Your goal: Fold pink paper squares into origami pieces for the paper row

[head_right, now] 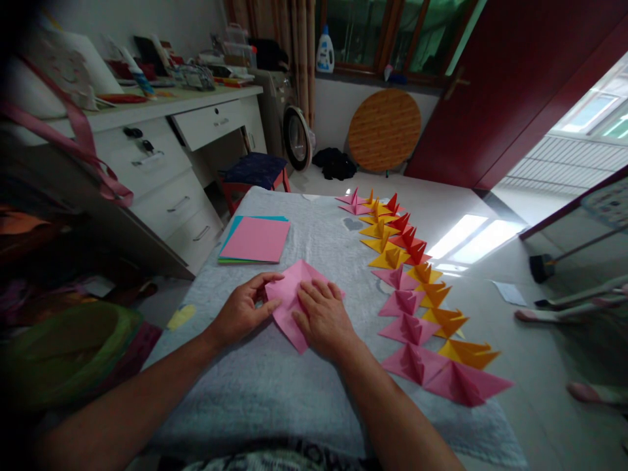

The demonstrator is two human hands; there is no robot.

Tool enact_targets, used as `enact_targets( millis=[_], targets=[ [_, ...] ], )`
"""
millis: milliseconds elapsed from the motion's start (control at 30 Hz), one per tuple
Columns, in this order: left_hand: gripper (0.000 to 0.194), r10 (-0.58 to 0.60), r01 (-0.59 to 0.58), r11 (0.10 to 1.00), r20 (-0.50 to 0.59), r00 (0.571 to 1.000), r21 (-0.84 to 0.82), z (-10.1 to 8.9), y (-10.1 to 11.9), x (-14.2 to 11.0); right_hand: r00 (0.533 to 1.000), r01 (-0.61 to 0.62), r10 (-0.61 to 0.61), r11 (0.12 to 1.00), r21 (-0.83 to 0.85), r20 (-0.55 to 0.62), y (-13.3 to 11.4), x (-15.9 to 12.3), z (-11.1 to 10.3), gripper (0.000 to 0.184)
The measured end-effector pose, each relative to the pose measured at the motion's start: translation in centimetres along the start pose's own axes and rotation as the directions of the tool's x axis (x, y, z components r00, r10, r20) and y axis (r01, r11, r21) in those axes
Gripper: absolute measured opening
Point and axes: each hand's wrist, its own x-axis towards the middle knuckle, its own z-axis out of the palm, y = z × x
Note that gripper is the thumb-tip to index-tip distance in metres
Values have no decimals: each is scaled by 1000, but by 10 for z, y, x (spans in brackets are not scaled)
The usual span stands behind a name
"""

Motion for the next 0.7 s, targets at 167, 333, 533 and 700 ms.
enact_targets(
  millis=[167, 333, 533, 700],
  targets=[
    [46, 7, -6, 1000, 37, 999, -22, 1, 1, -1, 999, 47, -46, 997, 64, -14, -1, 0, -2, 38],
    [50, 24, -22, 999, 56, 998, -42, 4, 1, -1, 986, 135, -119, 981, 138, -119, 0, -1, -5, 25],
    [58, 46, -45, 997, 26, 999, -59, 8, -3, -1, 974, 185, -146, 954, 237, -172, 6, -1, 2, 22],
    [44, 76, -76, 997, -45, 996, 15, 11, 1, 1, 974, 167, -115, 944, 284, -194, 8, -2, 4, 26]
  ],
)
